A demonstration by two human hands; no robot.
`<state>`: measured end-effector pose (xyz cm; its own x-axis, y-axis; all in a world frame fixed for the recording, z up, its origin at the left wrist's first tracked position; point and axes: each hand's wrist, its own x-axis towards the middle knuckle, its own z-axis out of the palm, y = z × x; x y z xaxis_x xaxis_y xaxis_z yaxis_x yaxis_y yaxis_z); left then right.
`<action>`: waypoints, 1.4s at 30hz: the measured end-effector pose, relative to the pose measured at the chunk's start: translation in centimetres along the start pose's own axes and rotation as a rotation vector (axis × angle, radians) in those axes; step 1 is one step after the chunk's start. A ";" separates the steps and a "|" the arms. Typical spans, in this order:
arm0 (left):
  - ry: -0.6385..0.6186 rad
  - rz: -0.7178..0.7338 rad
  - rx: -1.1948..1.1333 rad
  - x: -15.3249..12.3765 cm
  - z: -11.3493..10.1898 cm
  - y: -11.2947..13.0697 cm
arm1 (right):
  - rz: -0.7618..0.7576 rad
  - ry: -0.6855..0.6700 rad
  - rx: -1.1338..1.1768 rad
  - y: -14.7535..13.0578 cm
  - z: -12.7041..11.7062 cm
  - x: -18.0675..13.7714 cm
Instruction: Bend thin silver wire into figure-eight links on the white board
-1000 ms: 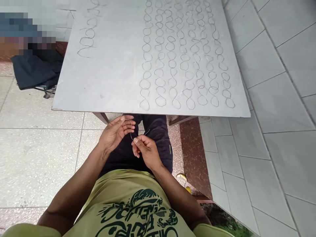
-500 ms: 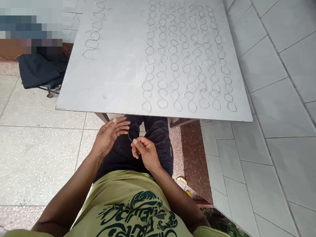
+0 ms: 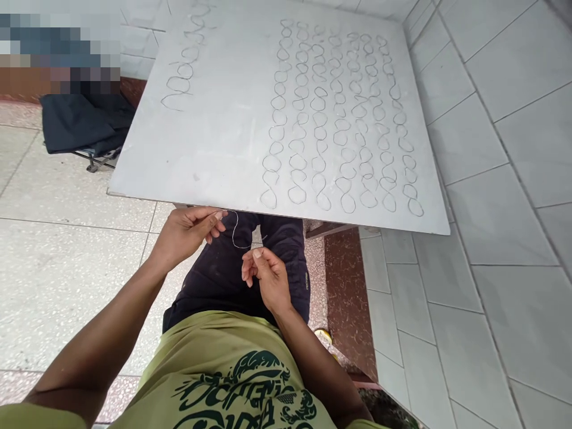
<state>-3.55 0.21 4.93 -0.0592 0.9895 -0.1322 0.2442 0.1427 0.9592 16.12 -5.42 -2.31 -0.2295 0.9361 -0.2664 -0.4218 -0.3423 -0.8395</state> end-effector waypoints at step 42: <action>-0.027 -0.163 -0.270 -2.4 0.1 0.4 | -0.035 -0.039 0.005 -2.5 1.9 1.9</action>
<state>-3.21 -2.11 5.59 -0.0496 0.9548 -0.2932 -0.0323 0.2919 0.9559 15.10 -2.95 0.15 -0.2487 0.9437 -0.2180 -0.4347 -0.3099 -0.8456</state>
